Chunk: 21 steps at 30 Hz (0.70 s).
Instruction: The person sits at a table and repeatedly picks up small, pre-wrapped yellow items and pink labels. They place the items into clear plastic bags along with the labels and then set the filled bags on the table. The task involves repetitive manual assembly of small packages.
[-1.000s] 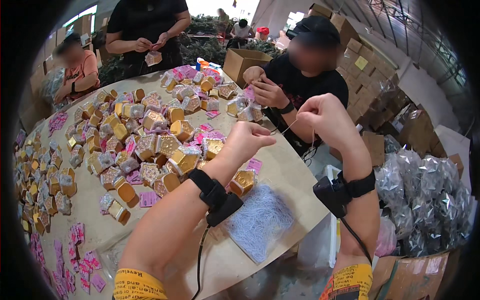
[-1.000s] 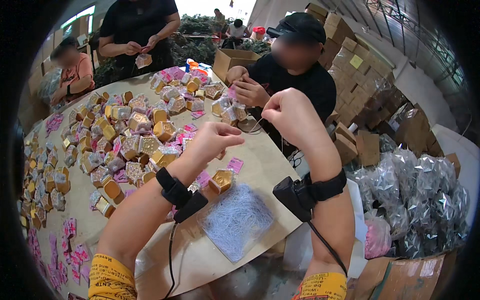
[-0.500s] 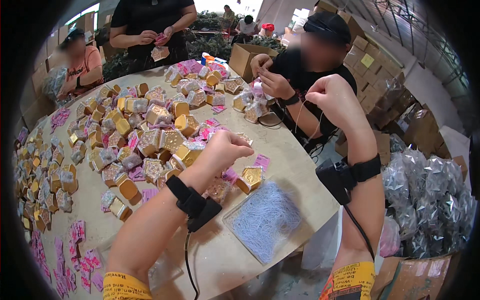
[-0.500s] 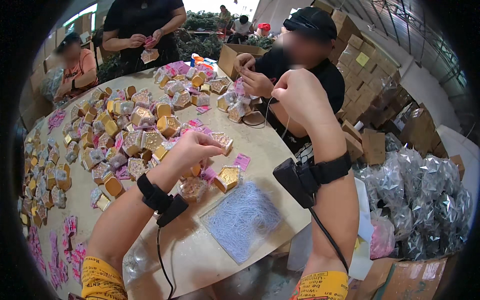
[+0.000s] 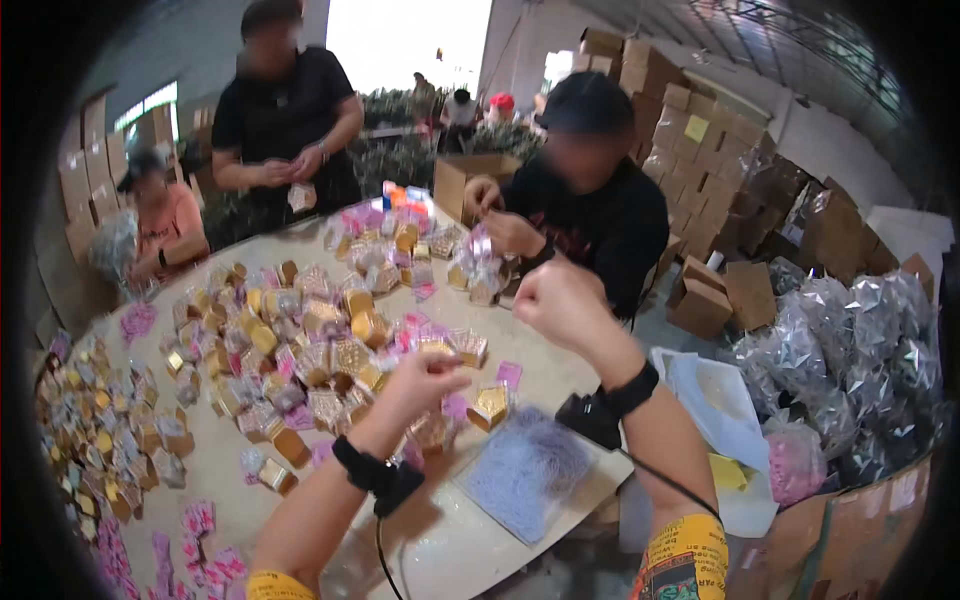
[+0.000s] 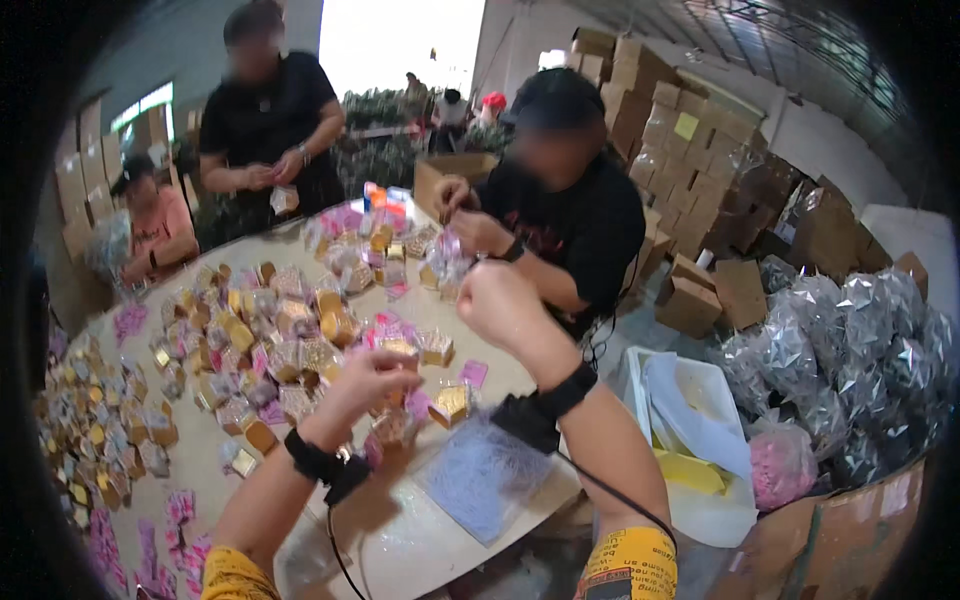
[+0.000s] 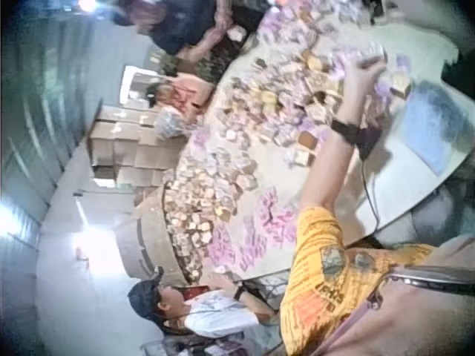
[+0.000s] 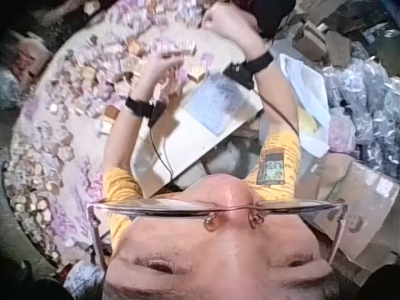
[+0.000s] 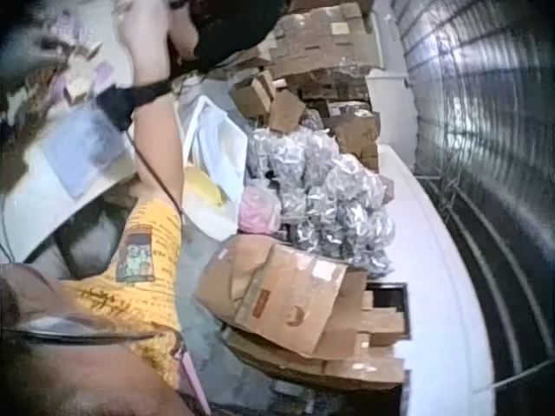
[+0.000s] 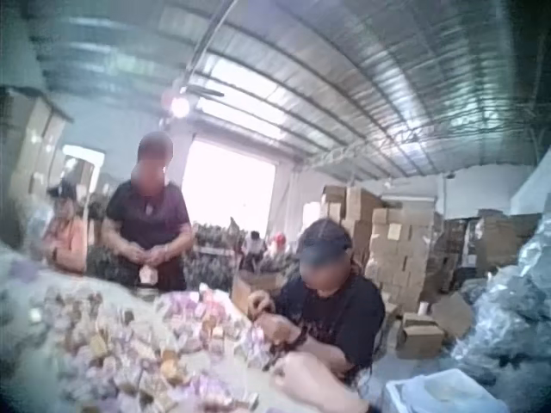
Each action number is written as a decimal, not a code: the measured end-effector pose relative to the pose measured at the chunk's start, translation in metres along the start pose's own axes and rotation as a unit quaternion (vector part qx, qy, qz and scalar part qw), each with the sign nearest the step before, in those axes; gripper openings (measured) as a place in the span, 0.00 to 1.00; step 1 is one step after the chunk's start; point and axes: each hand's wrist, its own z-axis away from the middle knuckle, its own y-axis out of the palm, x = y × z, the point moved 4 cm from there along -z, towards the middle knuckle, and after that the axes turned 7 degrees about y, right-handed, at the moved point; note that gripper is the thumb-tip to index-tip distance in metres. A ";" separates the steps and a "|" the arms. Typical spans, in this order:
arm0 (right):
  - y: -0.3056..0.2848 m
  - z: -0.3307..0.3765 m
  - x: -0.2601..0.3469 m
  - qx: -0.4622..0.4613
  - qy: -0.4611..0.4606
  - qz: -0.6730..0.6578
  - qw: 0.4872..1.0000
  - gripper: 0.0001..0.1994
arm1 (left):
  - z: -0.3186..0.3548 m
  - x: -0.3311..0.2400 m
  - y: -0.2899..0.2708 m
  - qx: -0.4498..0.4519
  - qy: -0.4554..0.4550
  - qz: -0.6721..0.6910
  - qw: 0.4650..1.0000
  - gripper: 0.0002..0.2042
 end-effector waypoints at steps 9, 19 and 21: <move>0.013 0.080 0.031 0.030 -0.027 -0.166 0.985 0.07 | 0.045 -0.027 0.020 0.028 -0.015 0.063 0.998 0.09; 0.020 0.125 0.014 0.086 0.066 -0.310 0.944 0.07 | 0.101 -0.032 0.037 -0.010 -0.035 0.153 0.988 0.11; 0.022 0.128 0.019 0.089 0.059 -0.307 0.946 0.07 | 0.100 -0.030 0.048 0.011 -0.035 0.142 0.989 0.13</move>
